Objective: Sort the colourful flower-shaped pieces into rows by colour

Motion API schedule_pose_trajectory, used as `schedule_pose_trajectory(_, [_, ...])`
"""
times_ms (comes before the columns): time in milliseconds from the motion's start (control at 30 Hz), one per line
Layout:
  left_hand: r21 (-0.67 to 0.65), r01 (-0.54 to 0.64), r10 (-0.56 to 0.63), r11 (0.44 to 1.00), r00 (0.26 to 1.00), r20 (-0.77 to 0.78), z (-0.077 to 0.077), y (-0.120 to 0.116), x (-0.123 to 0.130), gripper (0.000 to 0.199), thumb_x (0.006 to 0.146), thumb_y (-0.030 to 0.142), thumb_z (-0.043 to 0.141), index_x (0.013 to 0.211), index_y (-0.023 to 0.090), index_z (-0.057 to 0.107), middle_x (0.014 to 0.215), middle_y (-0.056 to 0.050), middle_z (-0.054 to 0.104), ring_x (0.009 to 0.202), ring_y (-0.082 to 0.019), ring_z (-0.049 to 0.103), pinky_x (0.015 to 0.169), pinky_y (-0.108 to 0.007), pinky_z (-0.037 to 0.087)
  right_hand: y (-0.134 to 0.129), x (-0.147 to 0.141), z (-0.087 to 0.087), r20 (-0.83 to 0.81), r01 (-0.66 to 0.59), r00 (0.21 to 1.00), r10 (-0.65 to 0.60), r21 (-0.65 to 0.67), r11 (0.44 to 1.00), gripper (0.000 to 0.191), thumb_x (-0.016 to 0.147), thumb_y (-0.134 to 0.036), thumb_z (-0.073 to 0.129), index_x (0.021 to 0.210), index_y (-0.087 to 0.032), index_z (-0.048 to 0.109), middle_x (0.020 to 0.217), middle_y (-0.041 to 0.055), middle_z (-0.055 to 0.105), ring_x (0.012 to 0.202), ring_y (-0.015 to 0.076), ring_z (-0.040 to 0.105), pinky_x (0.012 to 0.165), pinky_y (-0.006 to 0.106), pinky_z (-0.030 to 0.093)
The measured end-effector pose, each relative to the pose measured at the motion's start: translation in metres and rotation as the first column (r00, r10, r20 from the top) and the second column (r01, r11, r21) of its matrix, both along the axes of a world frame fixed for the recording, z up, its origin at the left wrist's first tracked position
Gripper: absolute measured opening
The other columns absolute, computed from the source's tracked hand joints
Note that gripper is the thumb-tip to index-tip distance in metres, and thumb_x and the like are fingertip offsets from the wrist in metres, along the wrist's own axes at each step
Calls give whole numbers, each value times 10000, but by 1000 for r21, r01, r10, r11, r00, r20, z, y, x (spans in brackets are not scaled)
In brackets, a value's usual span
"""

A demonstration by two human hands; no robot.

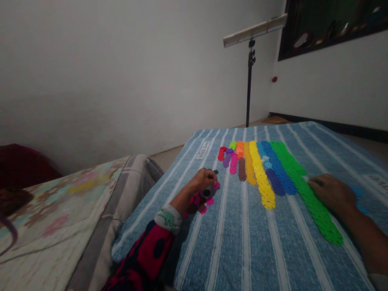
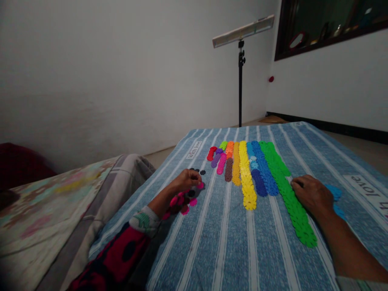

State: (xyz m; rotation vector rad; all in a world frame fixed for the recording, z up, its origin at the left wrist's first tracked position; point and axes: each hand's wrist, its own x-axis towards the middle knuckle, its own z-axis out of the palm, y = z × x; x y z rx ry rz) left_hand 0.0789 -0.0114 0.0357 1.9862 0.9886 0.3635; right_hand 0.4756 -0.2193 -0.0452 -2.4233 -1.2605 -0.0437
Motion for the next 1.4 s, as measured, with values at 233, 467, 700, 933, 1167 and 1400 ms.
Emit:
schedule_pose_trajectory(233, [105, -162, 149, 981, 981, 120, -21, 17, 66, 80, 595, 61, 619, 589, 122, 671, 547, 22, 595, 567, -102, 522, 602, -228, 402, 2, 5, -6, 5, -32, 999, 32, 71, 997, 446, 869, -450, 375, 862, -229, 763, 1047, 80, 711, 937, 250, 640, 746, 370, 473])
schedule_pose_trajectory(467, [219, -208, 203, 953, 978, 45, -31, 31, 95, 125, 604, 67, 607, 612, 151, 699, 641, -34, 678, 619, -133, 587, 634, -248, 444, 4, 6, -11, 21, -47, 999, 45, 124, 991, 415, 865, -444, 398, 841, -243, 761, 1021, 79, 710, 912, 260, 638, 699, 375, 474])
schedule_pose_trajectory(700, [289, -212, 200, 934, 977, 71, -24, 34, 81, 175, 638, 77, 647, 764, 148, 744, 784, -48, 724, 757, -156, 639, 735, -259, 486, 3, 7, -11, 23, -45, 999, 42, 119, 992, 434, 864, -452, 382, 840, -244, 762, 1017, 77, 710, 903, 260, 640, 688, 376, 468])
schedule_pose_trajectory(933, [223, -260, 266, 939, 964, 6, -9, 26, 5, 106, 669, 125, 621, 723, 145, 711, 641, 5, 640, 600, -116, 556, 605, -233, 432, 1, 2, -3, 12, -36, 999, 35, 46, 998, 484, 868, -474, 347, 892, -234, 767, 1077, 87, 706, 954, 271, 647, 738, 382, 475])
schedule_pose_trajectory(1167, [152, -170, 188, 974, 976, -113, -5, -3, -48, 73, 620, 152, 655, 672, 145, 704, 603, 5, 629, 575, -122, 527, 582, -245, 404, 0, 7, -5, -9, -17, 1000, 18, 29, 999, 451, 857, -472, 372, 883, -249, 762, 1090, 89, 711, 973, 296, 645, 768, 409, 484])
schedule_pose_trajectory(1400, [51, 16, -6, 999, 979, -205, 3, -34, -48, 167, 616, 218, 696, 765, 158, 744, 653, 11, 673, 612, -131, 572, 605, -230, 401, 0, 10, -10, 4, -13, 1000, 13, 23, 1000, 481, 868, -493, 344, 879, -262, 767, 1091, 81, 716, 957, 286, 646, 726, 400, 478])
